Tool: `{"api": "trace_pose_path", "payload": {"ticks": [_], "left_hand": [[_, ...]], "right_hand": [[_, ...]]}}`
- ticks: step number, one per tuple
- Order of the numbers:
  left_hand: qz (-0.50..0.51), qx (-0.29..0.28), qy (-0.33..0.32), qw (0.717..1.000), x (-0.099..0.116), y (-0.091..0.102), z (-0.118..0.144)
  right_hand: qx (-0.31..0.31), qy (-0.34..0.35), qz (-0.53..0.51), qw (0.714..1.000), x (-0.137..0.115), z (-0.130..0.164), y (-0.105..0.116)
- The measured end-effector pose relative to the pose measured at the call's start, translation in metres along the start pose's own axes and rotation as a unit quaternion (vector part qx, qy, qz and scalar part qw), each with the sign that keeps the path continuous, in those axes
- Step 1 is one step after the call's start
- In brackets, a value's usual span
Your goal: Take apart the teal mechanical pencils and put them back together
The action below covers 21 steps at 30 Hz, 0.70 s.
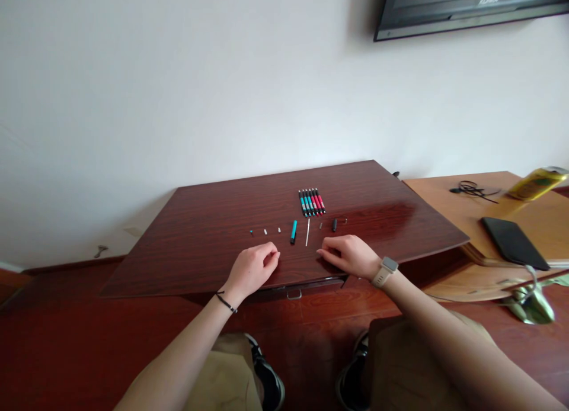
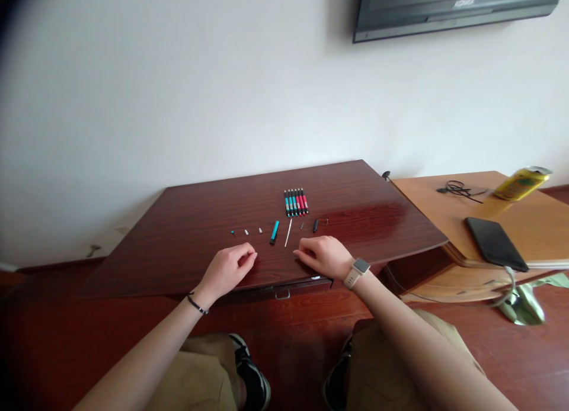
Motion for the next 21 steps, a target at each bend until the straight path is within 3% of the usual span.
{"api": "trace_pose_path", "payload": {"ticks": [6,21], "left_hand": [[-0.002,-0.029,-0.007,1.000,0.004,-0.003,0.001],[0.035,-0.033,-0.019,0.999,-0.001,-0.003,0.003]], "right_hand": [[-0.004,-0.007,0.045,0.999,-0.014,-0.007,-0.019],[-0.011,-0.022,0.040,0.999,-0.014,-0.009,-0.020]]}}
Point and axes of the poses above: each hand's wrist, its own z-axis away from the middle knuckle, its own y-axis out of the back of the hand, x = y × z, the point moved 6 cm from there along -z, towards the middle knuckle, and after that the axes turned 12 degrees about -y, right-handed, at the moved point
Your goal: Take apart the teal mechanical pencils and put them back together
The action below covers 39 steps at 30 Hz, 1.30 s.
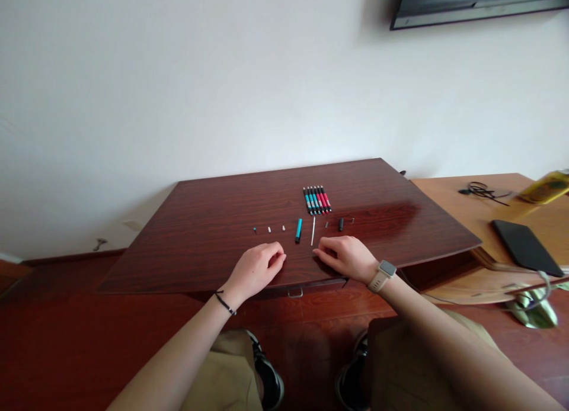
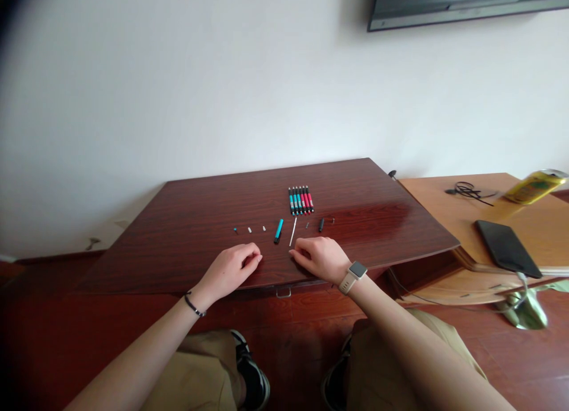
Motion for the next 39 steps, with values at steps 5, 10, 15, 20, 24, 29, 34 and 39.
{"api": "trace_pose_path", "payload": {"ticks": [5,10,15,20,24,29,34,39], "left_hand": [[0.004,-0.004,0.006,1.000,0.0008,-0.0006,-0.0013],[0.004,-0.007,0.012,1.000,0.0028,0.0000,-0.0050],[0.001,-0.005,0.013,1.000,0.0024,0.0010,-0.0069],[0.000,0.001,0.008,1.000,0.0022,0.0010,-0.0064],[0.000,0.002,0.007,1.000,0.0034,0.0008,-0.0067],[0.001,0.001,0.020,1.000,0.0028,0.0009,-0.0067],[0.004,0.005,0.031,1.000,0.0023,0.0006,-0.0068],[-0.002,0.007,0.037,0.999,0.0027,0.0005,-0.0071]], "right_hand": [[0.000,-0.003,0.000,1.000,-0.0001,-0.0013,-0.0002],[0.002,-0.004,0.005,1.000,-0.0045,-0.0027,0.0004],[0.009,-0.005,0.014,1.000,-0.0068,-0.0033,0.0001],[0.008,-0.008,0.012,1.000,-0.0049,-0.0032,-0.0013],[0.005,-0.006,0.007,1.000,-0.0061,-0.0032,-0.0005],[0.007,-0.006,0.007,1.000,-0.0069,-0.0030,0.0011],[0.009,-0.005,0.008,1.000,-0.0062,-0.0029,0.0009],[0.009,-0.007,0.004,1.000,-0.0071,-0.0030,0.0012]]}}
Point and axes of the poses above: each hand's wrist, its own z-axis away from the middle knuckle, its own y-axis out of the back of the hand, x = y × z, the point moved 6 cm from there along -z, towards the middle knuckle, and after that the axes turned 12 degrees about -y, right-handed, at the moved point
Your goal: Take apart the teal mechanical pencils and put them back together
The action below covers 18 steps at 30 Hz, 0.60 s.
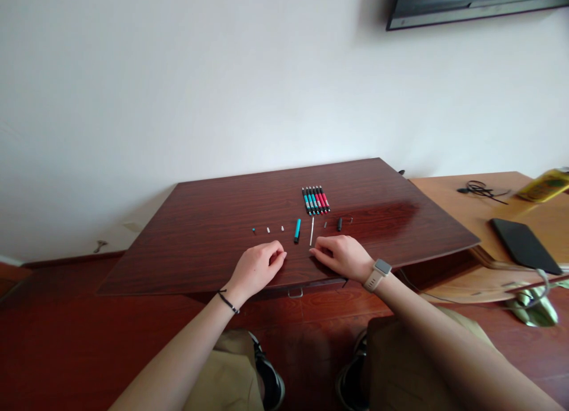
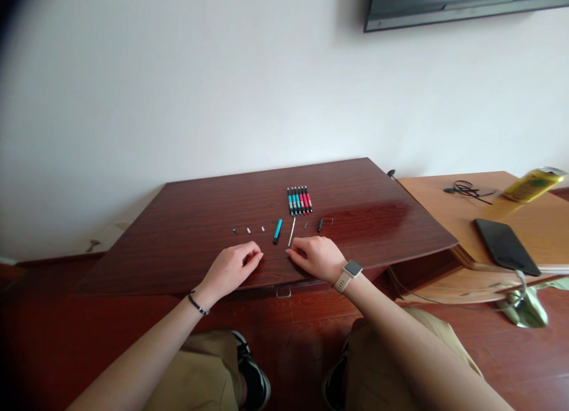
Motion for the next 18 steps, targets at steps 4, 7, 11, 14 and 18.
{"api": "trace_pose_path", "payload": {"ticks": [4,7,11,14,18], "left_hand": [[-0.002,-0.004,0.005,1.000,-0.001,-0.001,0.000],[-0.002,-0.007,0.005,1.000,-0.002,-0.002,0.000],[0.002,-0.006,0.003,1.000,-0.004,-0.004,0.000],[0.004,-0.005,0.001,1.000,-0.005,-0.004,0.001],[0.005,-0.008,0.000,1.000,-0.004,-0.004,0.000]], "right_hand": [[0.004,0.002,-0.034,0.999,-0.003,-0.001,0.001],[0.044,0.029,-0.070,0.996,-0.009,-0.002,0.006],[0.120,0.084,-0.048,0.988,-0.021,-0.007,0.012],[0.129,0.071,-0.018,0.989,-0.020,-0.016,0.008],[0.115,0.021,-0.001,0.993,-0.011,-0.032,-0.004]]}}
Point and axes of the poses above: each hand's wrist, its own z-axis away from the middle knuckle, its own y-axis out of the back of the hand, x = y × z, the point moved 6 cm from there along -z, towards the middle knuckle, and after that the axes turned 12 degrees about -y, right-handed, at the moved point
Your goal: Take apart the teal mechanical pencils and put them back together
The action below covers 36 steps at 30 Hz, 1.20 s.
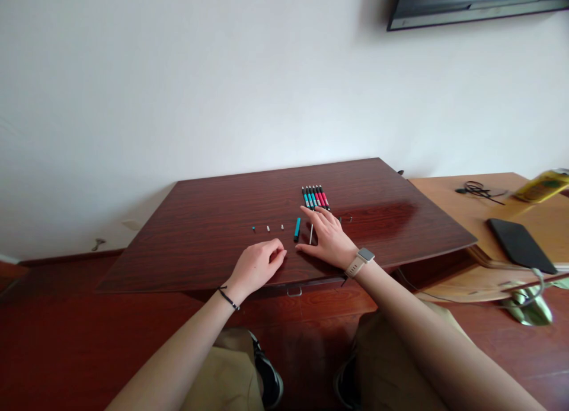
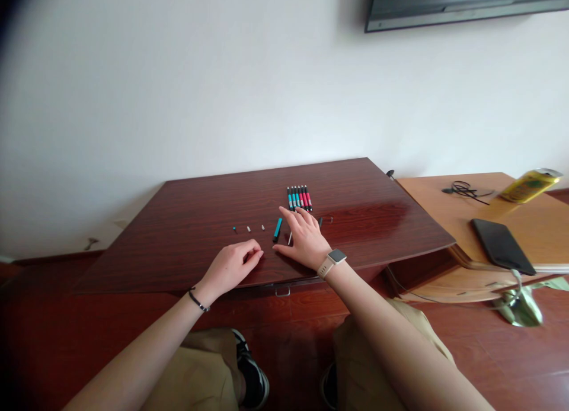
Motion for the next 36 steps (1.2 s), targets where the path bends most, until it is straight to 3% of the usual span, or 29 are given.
{"api": "trace_pose_path", "payload": {"ticks": [13,20,25,27,30,36], "left_hand": [[-0.007,0.001,0.000,1.000,-0.001,0.000,-0.001],[-0.010,0.011,0.006,1.000,0.001,0.000,0.000],[-0.008,0.083,0.011,0.996,-0.006,0.010,-0.002],[-0.028,0.131,0.009,0.991,-0.010,0.018,-0.003],[-0.070,0.179,0.004,0.981,-0.018,0.031,-0.006],[-0.156,0.168,0.008,0.973,-0.032,0.035,-0.014]], "right_hand": [[-0.017,-0.030,-0.018,0.999,-0.001,-0.025,-0.017],[0.038,-0.021,-0.083,0.996,-0.015,-0.022,0.002],[0.065,0.006,-0.168,0.984,-0.026,-0.014,0.018],[0.061,-0.007,-0.261,0.963,-0.024,-0.012,0.020],[0.036,-0.076,-0.441,0.894,-0.013,-0.011,0.016],[-0.019,-0.195,-0.638,0.745,0.006,-0.006,0.013]]}}
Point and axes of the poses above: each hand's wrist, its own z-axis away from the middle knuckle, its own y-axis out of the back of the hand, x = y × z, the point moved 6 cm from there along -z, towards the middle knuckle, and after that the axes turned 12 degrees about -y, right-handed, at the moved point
